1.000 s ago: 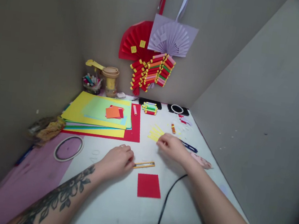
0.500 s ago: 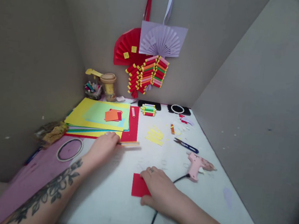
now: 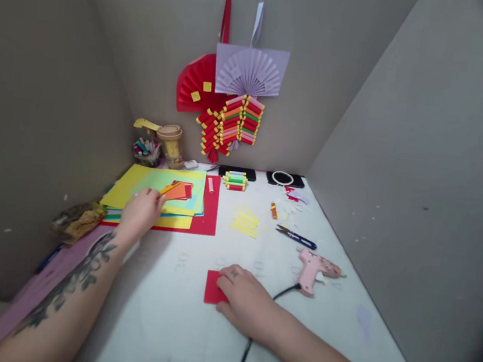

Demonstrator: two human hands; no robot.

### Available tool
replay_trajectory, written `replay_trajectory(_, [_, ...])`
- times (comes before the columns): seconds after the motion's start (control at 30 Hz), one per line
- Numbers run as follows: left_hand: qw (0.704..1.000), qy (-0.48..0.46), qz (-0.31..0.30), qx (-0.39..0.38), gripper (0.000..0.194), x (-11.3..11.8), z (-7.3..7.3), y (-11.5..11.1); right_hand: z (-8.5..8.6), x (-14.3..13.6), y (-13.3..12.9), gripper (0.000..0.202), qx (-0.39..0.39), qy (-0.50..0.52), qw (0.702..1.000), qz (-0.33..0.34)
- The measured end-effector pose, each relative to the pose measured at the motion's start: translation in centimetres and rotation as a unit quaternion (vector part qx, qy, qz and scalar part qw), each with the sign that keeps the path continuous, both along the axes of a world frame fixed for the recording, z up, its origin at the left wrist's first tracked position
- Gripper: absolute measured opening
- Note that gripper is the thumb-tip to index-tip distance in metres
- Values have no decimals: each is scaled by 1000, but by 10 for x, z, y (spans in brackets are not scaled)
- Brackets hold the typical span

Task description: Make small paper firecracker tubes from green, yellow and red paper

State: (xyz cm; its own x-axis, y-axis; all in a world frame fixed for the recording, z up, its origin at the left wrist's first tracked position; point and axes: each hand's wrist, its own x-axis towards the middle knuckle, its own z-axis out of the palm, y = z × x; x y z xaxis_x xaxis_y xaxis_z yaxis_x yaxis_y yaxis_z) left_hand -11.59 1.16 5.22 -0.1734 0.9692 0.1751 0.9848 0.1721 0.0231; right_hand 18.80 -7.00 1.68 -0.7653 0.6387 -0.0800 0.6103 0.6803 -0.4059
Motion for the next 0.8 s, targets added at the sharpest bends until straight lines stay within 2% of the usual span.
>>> replay_trajectory(0.1, [1000, -5, -19, -9, 34, -14, 8, -44, -3, 3, 11, 16, 34, 3, 999, 15])
replay_trajectory(0.17, [999, -1, 5, -48, 32, -27, 9, -74, -4, 2, 20, 16, 49, 7, 999, 22])
replay_trajectory(0.23, [993, -3, 32, -111, 29, -38, 4, -97, -5, -2, 28, 17, 60, 13, 998, 32])
replay_trajectory(0.33, [986, 4, 36, -161, 23, -47, -10, -117, -7, -11, 32, 18, 80, 20, 995, 50])
replay_trajectory(0.43, [988, 9, 42, -151, 19, -47, -18, -123, -12, -17, 31, 19, 93, 32, 993, 61])
replay_trajectory(0.5, [993, -17, 34, -112, 20, -41, -15, -123, -18, -17, 30, 20, 99, 49, 992, 60])
replay_trajectory(0.6, [986, -155, -30, -44, 23, -19, -2, -117, -29, -15, 31, 22, 115, 74, 989, 62])
replay_trajectory(0.7, [944, -321, -80, -13, 25, 18, 6, -99, -34, -14, 34, 22, 128, 89, 985, 79])
replay_trajectory(0.8, [883, -446, -145, -29, 20, 57, 1, -73, -32, -12, 36, 21, 121, 113, 982, 86])
